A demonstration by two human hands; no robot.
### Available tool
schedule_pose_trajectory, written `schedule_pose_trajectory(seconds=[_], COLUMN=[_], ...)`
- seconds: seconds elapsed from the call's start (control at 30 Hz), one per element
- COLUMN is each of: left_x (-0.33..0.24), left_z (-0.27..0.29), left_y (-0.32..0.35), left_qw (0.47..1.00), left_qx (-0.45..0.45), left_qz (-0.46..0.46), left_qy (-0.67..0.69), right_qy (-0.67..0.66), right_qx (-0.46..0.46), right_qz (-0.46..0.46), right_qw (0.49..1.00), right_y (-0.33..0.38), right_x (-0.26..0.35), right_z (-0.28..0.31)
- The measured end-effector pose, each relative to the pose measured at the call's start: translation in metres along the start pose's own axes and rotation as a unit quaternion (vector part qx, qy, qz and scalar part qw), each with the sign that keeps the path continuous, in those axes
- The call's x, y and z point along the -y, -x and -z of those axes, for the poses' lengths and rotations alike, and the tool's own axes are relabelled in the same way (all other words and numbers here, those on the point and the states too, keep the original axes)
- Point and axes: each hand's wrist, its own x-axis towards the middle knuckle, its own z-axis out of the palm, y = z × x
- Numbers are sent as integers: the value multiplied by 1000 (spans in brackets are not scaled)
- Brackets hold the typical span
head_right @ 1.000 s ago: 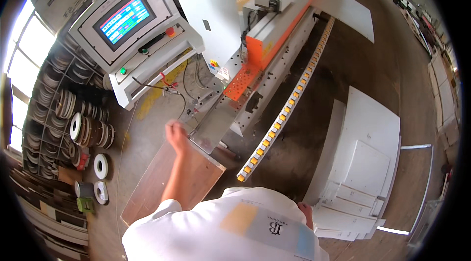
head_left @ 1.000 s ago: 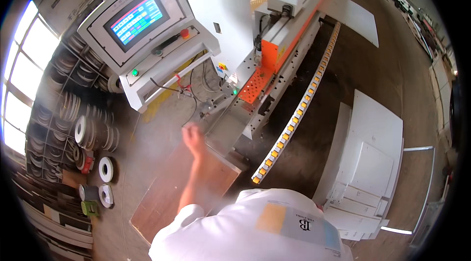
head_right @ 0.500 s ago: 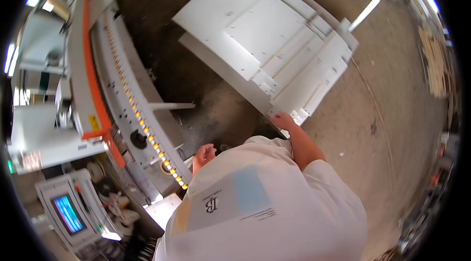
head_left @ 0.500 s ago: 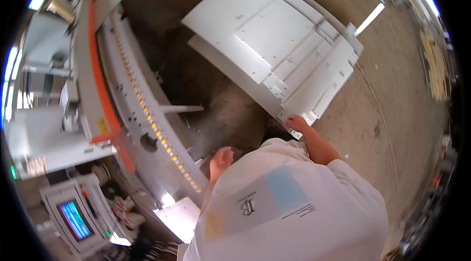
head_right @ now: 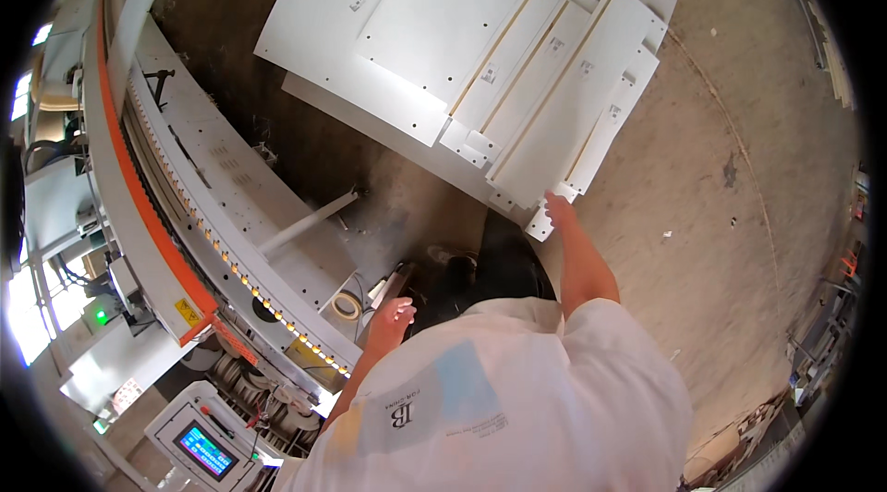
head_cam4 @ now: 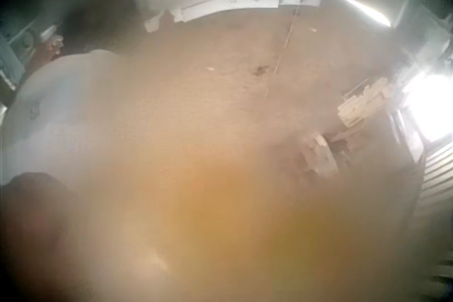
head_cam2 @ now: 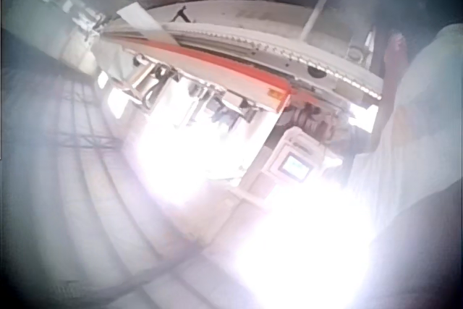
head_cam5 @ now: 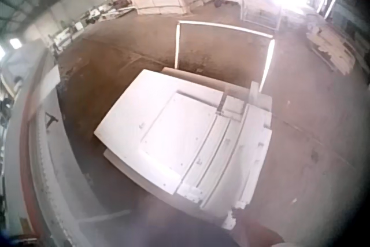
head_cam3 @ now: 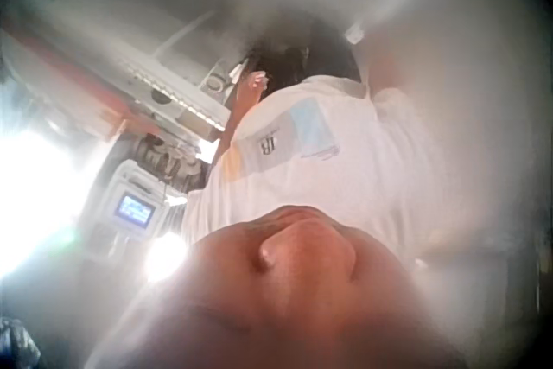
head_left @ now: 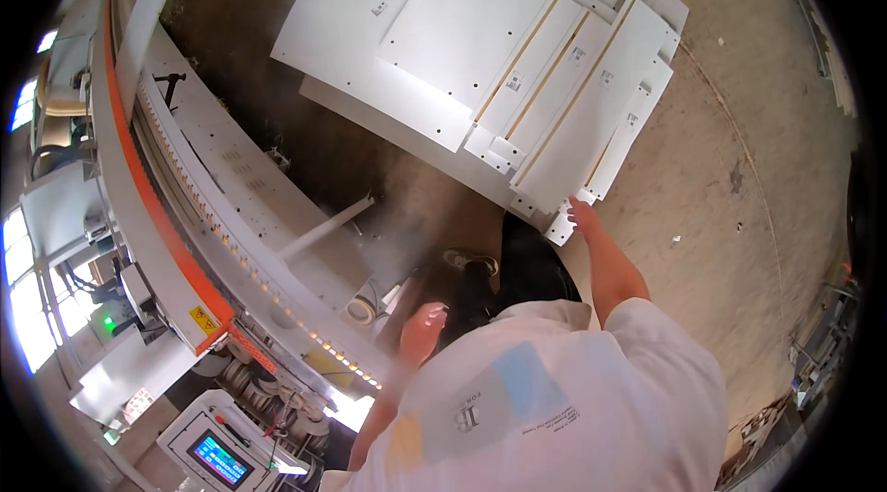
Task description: The person operates a large industrial machine in a workshop, repeatedly loading white rectangular panels onto a conveyor belt. They use both hands to position the panels and interact with a digital control panel to manage the machine's operation. The person handles the panels one at a time, moving them from a stack to the machine's intake.
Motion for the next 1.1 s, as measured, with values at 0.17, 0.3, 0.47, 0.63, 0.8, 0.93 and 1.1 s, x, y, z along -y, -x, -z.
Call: schedule_pose_trajectory(seconds=[0.17, 0.3, 0.47, 0.63, 0.8, 0.93, 1.1], left_x=[16, 6, -25, -53, -84, -138, -141], left_z=[-11, -6, -1, -14, -61, -85, -64], left_y=[-5, -17, -33, -67, -115, -126, -103], left_qw=[997, 992, 996, 995, 963, 869, 785], left_qx=[45, 61, 47, 52, 149, 175, 180], left_qz=[30, 82, 41, -31, -26, 40, -11], left_qy=[-51, -69, -60, -82, 224, 461, 593], right_qy=[-135, -149, -170, -195, -139, -143, -131], right_qx=[-38, -28, 9, 79, 206, 253, 328], right_qz=[-73, -88, -5, 69, 93, 98, 123], right_qw=[987, 984, 985, 975, 964, 952, 927], right_y=[-20, -32, -10, 68, 155, 216, 250], right_x=[22, 19, 5, 23, 47, 48, 53], right_z=[-44, -41, -27, -18, -24, -53, -68])
